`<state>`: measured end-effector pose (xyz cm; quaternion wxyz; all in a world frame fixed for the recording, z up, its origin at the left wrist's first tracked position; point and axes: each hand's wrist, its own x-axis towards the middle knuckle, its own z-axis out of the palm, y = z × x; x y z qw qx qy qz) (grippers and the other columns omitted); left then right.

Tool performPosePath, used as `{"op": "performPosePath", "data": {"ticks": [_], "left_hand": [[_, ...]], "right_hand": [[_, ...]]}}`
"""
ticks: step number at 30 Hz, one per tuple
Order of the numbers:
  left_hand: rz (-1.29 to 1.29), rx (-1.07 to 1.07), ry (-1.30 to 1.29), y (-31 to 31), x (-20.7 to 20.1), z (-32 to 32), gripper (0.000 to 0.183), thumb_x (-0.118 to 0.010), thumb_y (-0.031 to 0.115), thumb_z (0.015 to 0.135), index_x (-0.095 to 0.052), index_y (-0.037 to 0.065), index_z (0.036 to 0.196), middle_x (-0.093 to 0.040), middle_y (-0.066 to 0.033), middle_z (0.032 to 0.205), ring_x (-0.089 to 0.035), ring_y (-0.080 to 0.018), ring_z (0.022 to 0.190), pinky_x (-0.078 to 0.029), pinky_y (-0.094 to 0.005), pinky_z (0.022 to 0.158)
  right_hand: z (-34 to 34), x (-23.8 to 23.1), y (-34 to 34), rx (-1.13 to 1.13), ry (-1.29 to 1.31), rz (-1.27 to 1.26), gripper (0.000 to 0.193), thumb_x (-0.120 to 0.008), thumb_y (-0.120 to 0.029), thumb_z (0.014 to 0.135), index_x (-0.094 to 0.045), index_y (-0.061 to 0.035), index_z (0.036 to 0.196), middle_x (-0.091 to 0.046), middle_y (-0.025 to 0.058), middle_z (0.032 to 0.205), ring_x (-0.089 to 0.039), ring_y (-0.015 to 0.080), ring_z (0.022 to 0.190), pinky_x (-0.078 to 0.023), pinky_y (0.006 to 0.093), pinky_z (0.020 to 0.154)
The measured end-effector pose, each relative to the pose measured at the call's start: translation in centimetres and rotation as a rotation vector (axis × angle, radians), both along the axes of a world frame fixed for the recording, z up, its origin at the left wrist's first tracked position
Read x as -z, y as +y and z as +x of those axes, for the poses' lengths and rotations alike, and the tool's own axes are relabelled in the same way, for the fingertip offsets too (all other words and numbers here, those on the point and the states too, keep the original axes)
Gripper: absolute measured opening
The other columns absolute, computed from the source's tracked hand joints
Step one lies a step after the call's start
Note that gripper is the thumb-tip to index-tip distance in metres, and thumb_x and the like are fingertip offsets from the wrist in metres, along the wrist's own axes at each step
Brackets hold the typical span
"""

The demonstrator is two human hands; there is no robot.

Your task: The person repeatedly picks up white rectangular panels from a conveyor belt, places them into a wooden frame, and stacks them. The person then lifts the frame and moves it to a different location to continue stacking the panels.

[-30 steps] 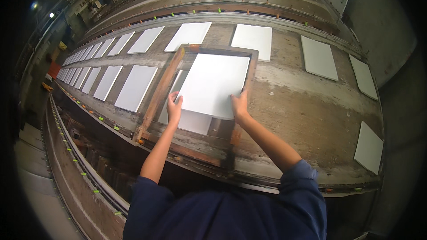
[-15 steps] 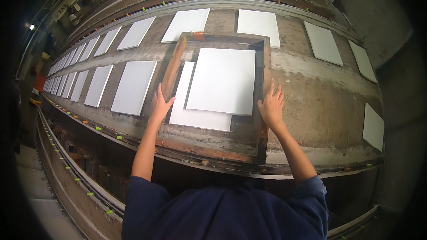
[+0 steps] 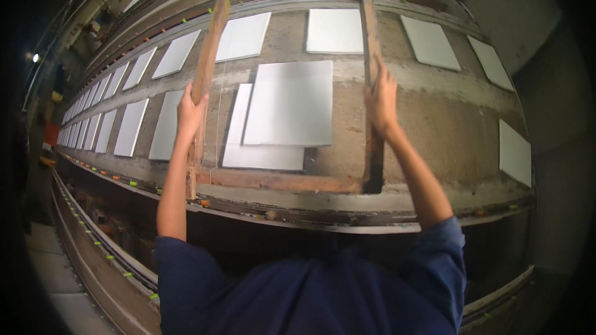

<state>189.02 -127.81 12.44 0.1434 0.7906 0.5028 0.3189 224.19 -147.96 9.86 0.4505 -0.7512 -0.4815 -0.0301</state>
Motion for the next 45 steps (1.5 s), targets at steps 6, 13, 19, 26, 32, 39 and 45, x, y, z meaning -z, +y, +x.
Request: {"op": "performPosePath", "data": {"ticks": [6,13,19,26,32,39,45], "left_hand": [[-0.24,0.1,-0.1,-7.7,-1.7,13.7,0.066,-0.051,0.033,0.089,-0.025,-0.009,0.133,-0.053,-0.0308,0.111,-0.057,-0.0368,0.102,-0.045,-0.0416,0.089],[-0.253,0.293,-0.072,-13.7,6.2,25.9,0.062,-0.052,0.027,0.086,-0.027,-0.009,0.13,-0.049,-0.0295,0.118,-0.049,-0.0429,0.108,-0.041,-0.0434,0.092],[-0.094,0.181,0.336,-14.4,10.7,27.5,0.054,-0.053,0.026,0.085,-0.038,-0.007,0.125,-0.048,-0.0231,0.12,-0.045,-0.0357,0.112,-0.037,-0.0454,0.093],[-0.07,0.165,0.198,-14.4,13.0,26.9,0.056,-0.054,0.026,0.085,-0.036,-0.005,0.129,-0.045,-0.0225,0.125,-0.04,-0.0357,0.116,-0.029,-0.0454,0.1],[-0.198,0.172,0.07,-16.2,13.6,25.7,0.059,-0.049,0.024,0.088,-0.026,-0.006,0.132,-0.035,-0.0258,0.132,-0.034,-0.0398,0.122,-0.028,-0.0435,0.103],[-0.202,0.154,0.18,-18.2,12.3,26.0,0.056,-0.046,0.02,0.09,-0.023,-0.007,0.133,-0.034,-0.0262,0.131,-0.037,-0.0403,0.119,-0.033,-0.0425,0.099],[-0.27,0.215,0.026,-18.4,12.1,26.1,0.056,-0.048,0.015,0.089,-0.021,-0.002,0.136,-0.039,-0.0285,0.129,-0.043,-0.0393,0.116,-0.038,-0.0415,0.096]], "right_hand": [[13.0,-5.7,-8.2,0.064,-0.056,-0.067,0.067,-0.057,0.005,0.076,-0.034,-0.0198,0.135,-0.05,0.0225,0.111,-0.048,0.0342,0.104,-0.04,0.0415,0.091],[23.9,0.9,-17.4,0.152,-0.152,-0.057,0.072,-0.057,0.009,0.073,-0.034,-0.0193,0.134,-0.052,0.0252,0.111,-0.053,0.0392,0.098,-0.043,0.0435,0.088],[23.9,7.0,-19.7,0.128,0.125,-0.306,0.072,-0.059,0.003,0.076,-0.027,-0.0171,0.138,-0.046,0.0253,0.122,-0.045,0.038,0.111,-0.037,0.0435,0.094],[24.5,8.3,-19.7,0.08,0.06,-0.227,0.069,-0.057,0.005,0.077,-0.028,-0.0159,0.137,-0.046,0.0191,0.123,-0.043,0.0371,0.109,-0.035,0.0434,0.094],[24.7,7.4,-20.5,-0.045,-0.032,-0.336,0.063,-0.051,0.004,0.079,-0.034,-0.0224,0.133,-0.044,0.0237,0.12,-0.041,0.0406,0.11,-0.034,0.0467,0.095],[24.2,8.7,-21.3,0.052,-0.088,-0.437,0.059,-0.05,0.003,0.083,-0.036,-0.0253,0.133,-0.037,0.0275,0.127,-0.036,0.0429,0.117,-0.031,0.0476,0.099],[24.1,8.3,-21.2,0.098,-0.106,-0.427,0.057,-0.047,-0.001,0.086,-0.034,-0.0268,0.135,-0.034,0.029,0.13,-0.032,0.0439,0.122,-0.03,0.0476,0.102]]}}
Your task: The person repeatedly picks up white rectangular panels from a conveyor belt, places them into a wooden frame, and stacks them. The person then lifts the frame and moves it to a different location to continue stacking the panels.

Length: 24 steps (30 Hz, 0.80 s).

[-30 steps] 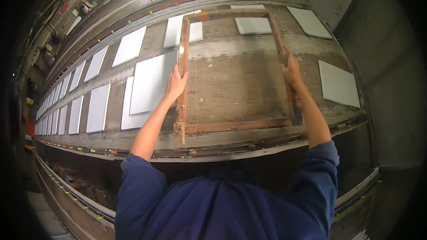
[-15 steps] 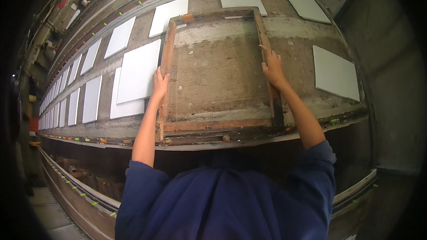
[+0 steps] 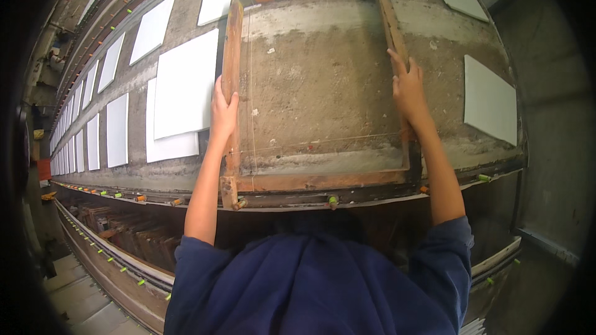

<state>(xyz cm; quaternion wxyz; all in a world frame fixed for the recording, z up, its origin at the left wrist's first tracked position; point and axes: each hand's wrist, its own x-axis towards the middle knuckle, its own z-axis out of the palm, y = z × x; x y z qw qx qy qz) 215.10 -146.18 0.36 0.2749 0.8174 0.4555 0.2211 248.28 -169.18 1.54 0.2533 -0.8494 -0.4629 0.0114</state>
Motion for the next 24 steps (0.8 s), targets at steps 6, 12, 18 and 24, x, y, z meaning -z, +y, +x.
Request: {"op": "performPosePath", "data": {"ticks": [6,12,18,24], "left_hand": [[-0.077,0.015,-0.03,-0.2,-0.6,-1.0,0.06,-0.05,0.014,0.088,-0.019,-0.001,0.137,-0.044,-0.0293,0.124,-0.048,-0.0407,0.111,-0.039,-0.0422,0.094],[-0.063,-0.013,-0.034,-0.6,-0.7,-0.5,0.057,-0.051,0.016,0.089,-0.023,-0.002,0.135,-0.042,-0.0287,0.127,-0.043,-0.0368,0.119,-0.036,-0.0419,0.098],[0.164,0.11,-0.32,1.0,-3.5,-5.4,0.054,-0.055,0.011,0.086,-0.03,0.001,0.133,-0.039,-0.0185,0.132,-0.037,-0.0332,0.123,-0.032,-0.0414,0.103],[0.299,-0.385,0.318,10.5,-0.5,-15.5,0.069,-0.059,0.026,0.083,-0.026,-0.008,0.132,-0.023,-0.0274,0.136,-0.03,-0.0398,0.124,-0.027,-0.0486,0.103]], "right_hand": [[0.1,0.1,0.2,-0.101,-0.104,-0.077,0.056,-0.043,0.0,0.087,-0.034,-0.0279,0.134,-0.032,0.0333,0.129,-0.037,0.0464,0.116,-0.034,0.0476,0.097],[0.0,0.4,0.4,-0.047,-0.25,-0.206,0.059,-0.045,-0.002,0.086,-0.029,-0.0266,0.137,-0.027,0.0318,0.133,-0.032,0.0462,0.119,-0.031,0.0501,0.098],[-8.9,-6.1,7.9,-0.144,-0.158,-0.118,0.064,-0.053,-0.005,0.084,-0.022,-0.0131,0.14,-0.024,0.024,0.139,-0.024,0.0409,0.128,-0.024,0.0487,0.105],[-24.1,-5.2,19.8,-0.663,0.353,0.021,0.056,-0.054,-0.011,0.086,-0.028,-0.0073,0.135,-0.039,0.0184,0.133,-0.042,0.0311,0.12,-0.034,0.0407,0.102]]}}
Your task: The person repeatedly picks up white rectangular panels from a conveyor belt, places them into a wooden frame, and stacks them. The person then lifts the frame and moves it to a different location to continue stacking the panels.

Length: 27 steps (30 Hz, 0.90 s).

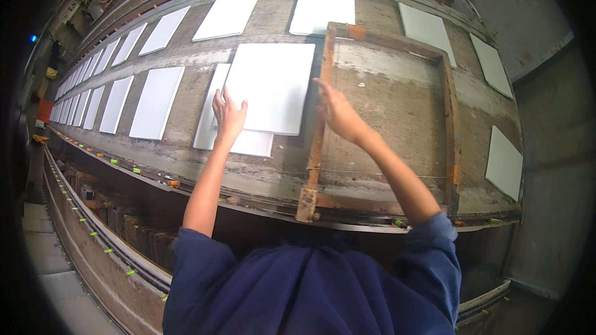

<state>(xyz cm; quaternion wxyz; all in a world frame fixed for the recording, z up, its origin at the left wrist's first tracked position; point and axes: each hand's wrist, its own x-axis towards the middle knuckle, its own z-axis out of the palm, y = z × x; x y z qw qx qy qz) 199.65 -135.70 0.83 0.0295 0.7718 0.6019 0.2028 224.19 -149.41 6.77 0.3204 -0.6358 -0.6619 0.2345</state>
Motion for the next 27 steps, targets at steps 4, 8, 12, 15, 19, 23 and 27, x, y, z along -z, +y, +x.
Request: {"op": "performPosePath", "data": {"ticks": [4,8,12,15,19,23,27], "left_hand": [[-0.249,0.019,-0.001,2.7,-0.7,-3.0,0.066,-0.057,0.029,0.083,-0.031,-0.008,0.131,-0.037,-0.0279,0.125,-0.035,-0.0367,0.12,-0.034,-0.0468,0.098],[-0.364,0.023,-0.21,4.0,0.4,-3.7,0.058,-0.055,0.035,0.084,-0.041,-0.005,0.124,-0.044,-0.0257,0.117,-0.048,-0.035,0.105,-0.04,-0.0433,0.092],[-0.337,0.004,-0.568,5.2,1.0,-3.1,0.049,-0.054,0.041,0.085,-0.05,-0.003,0.105,-0.047,-0.0232,0.11,-0.052,-0.0334,0.099,-0.041,-0.0388,0.088],[-0.35,0.133,-1.004,4.1,-3.0,-1.6,0.024,-0.044,0.024,0.094,-0.045,0.003,0.103,-0.057,-0.0116,0.085,-0.056,-0.0176,0.074,-0.047,-0.0318,0.066],[-0.424,0.26,-1.227,3.2,-9.9,-0.1,0.027,-0.035,0.024,0.097,-0.034,0.006,0.117,-0.056,-0.017,0.1,-0.059,-0.0183,0.082,-0.048,-0.0308,0.068],[-0.61,0.271,-1.033,3.2,-9.6,2.9,0.086,-0.03,0.067,0.084,-0.018,-0.001,0.136,-0.038,-0.0283,0.128,-0.044,-0.0313,0.118,-0.04,-0.0454,0.094],[-0.819,0.317,-1.154,1.6,-10.1,2.7,0.089,-0.038,0.065,0.08,-0.028,-0.007,0.132,-0.046,-0.0255,0.12,-0.049,-0.0292,0.112,-0.044,-0.0378,0.089]], "right_hand": [[-4.4,3.0,3.8,0.09,-0.18,0.081,0.058,-0.054,-0.009,0.082,-0.028,-0.0058,0.133,-0.03,0.0269,0.134,-0.031,0.0399,0.125,-0.028,0.0444,0.105],[-6.1,4.2,5.8,0.189,-0.313,-0.004,0.057,-0.053,-0.007,0.081,-0.029,-0.0044,0.132,-0.025,0.0318,0.134,-0.027,0.0441,0.125,-0.027,0.0454,0.105],[-5.7,4.2,6.6,0.184,-0.11,-0.061,0.056,-0.052,-0.008,0.082,-0.029,-0.0053,0.133,-0.025,0.0284,0.135,-0.033,0.041,0.124,-0.029,0.0454,0.105],[-4.3,2.1,6.7,0.191,0.107,0.018,0.055,-0.052,-0.014,0.086,-0.028,-0.0048,0.135,-0.028,0.0225,0.137,-0.037,0.0354,0.123,-0.034,0.0445,0.103],[-2.4,-2.2,6.7,0.405,-0.115,0.227,0.065,-0.055,-0.03,0.087,-0.023,-0.0017,0.137,-0.029,0.0229,0.138,-0.034,0.0377,0.124,-0.035,0.046,0.102],[1.9,-1.4,6.4,0.26,0.139,0.054,0.071,-0.054,-0.035,0.086,-0.021,0.0028,0.136,-0.027,0.0276,0.137,-0.035,0.0399,0.124,-0.035,0.046,0.102],[-0.1,1.3,4.4,0.147,0.085,-0.055,0.07,-0.057,-0.037,0.085,-0.026,-0.0012,0.136,-0.031,0.026,0.135,-0.03,0.0379,0.126,-0.031,0.0465,0.103]]}}
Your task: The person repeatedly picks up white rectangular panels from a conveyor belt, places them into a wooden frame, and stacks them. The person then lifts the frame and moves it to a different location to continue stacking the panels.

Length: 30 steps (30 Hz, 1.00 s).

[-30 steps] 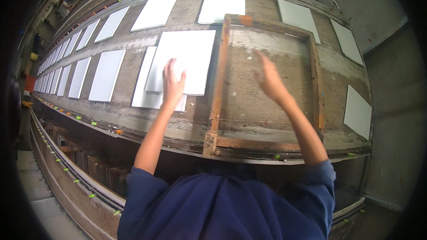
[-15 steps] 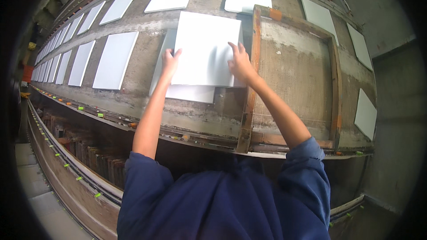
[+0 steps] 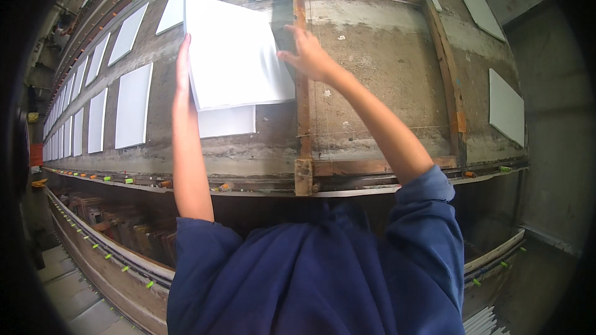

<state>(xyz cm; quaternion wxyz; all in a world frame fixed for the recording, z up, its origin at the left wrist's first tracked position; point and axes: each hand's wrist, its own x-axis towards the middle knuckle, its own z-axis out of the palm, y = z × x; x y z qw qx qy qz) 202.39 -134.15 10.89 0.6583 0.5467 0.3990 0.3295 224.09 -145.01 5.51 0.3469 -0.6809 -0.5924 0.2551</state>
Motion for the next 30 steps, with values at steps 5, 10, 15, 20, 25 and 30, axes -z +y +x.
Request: {"op": "performPosePath", "data": {"ticks": [5,10,15,20,25,30], "left_hand": [[-0.075,-0.142,0.103,-2.6,-1.4,-1.8,0.063,-0.049,0.043,0.08,-0.045,-0.006,0.12,-0.055,-0.0203,0.107,-0.057,-0.0253,0.099,-0.048,-0.0312,0.079],[-0.163,-0.26,-0.138,-4.7,-3.7,-3.9,0.055,-0.049,0.036,0.08,-0.047,-0.005,0.117,-0.057,-0.0179,0.103,-0.059,-0.0234,0.093,-0.05,-0.0322,0.077],[-0.132,-0.207,-0.368,-5.5,-4.0,-2.9,0.055,-0.05,0.034,0.082,-0.044,-0.006,0.119,-0.056,-0.0179,0.107,-0.058,-0.0223,0.096,-0.05,-0.0324,0.08],[0.252,-0.114,-0.143,-7.0,0.7,5.2,0.053,-0.059,0.018,0.082,-0.038,-0.004,0.126,-0.051,-0.0179,0.119,-0.05,-0.0241,0.111,-0.042,-0.0349,0.093],[0.933,0.144,0.403,-9.1,5.3,10.3,0.035,-0.058,0.013,0.083,-0.053,0.005,0.117,-0.048,-0.0131,0.125,-0.038,-0.0301,0.121,-0.03,-0.0438,0.104],[1.139,0.215,0.751,-10.6,8.4,13.3,0.019,-0.058,0.013,0.082,-0.067,0.0,0.092,-0.048,-0.0117,0.124,-0.031,-0.0353,0.124,-0.028,-0.0489,0.104]], "right_hand": [[-2.0,2.4,-0.3,0.02,-0.225,0.028,0.071,-0.062,-0.035,0.08,-0.028,-0.0052,0.135,-0.035,0.0231,0.132,-0.024,0.0398,0.127,-0.02,0.0488,0.106],[-2.2,1.1,0.6,0.053,-0.052,0.139,0.077,-0.059,-0.037,0.083,-0.019,-0.0012,0.138,-0.032,0.0268,0.133,-0.03,0.0366,0.126,-0.025,0.0531,0.103],[0.1,-7.1,-1.3,0.17,0.48,0.104,0.069,-0.055,-0.03,0.087,-0.018,0.0003,0.137,-0.05,0.0283,0.113,-0.059,0.0276,0.09,-0.054,0.0383,0.073],[10.0,-5.2,-6.5,0.397,0.32,0.201,0.056,-0.054,-0.025,0.088,-0.032,-0.0113,0.137,-0.053,0.0249,0.116,-0.063,0.0251,0.085,-0.056,0.0335,0.064],[17.1,-1.2,-15.5,0.617,0.434,0.115,0.056,-0.055,-0.019,0.088,-0.033,0.0005,0.135,-0.052,0.0248,0.119,-0.057,0.0248,0.101,-0.045,0.0339,0.089],[18.8,3.3,-20.1,0.671,0.33,0.094,0.054,-0.053,-0.017,0.089,-0.032,0.0012,0.135,-0.046,0.0216,0.128,-0.048,0.0277,0.115,-0.038,0.0348,0.097]]}}
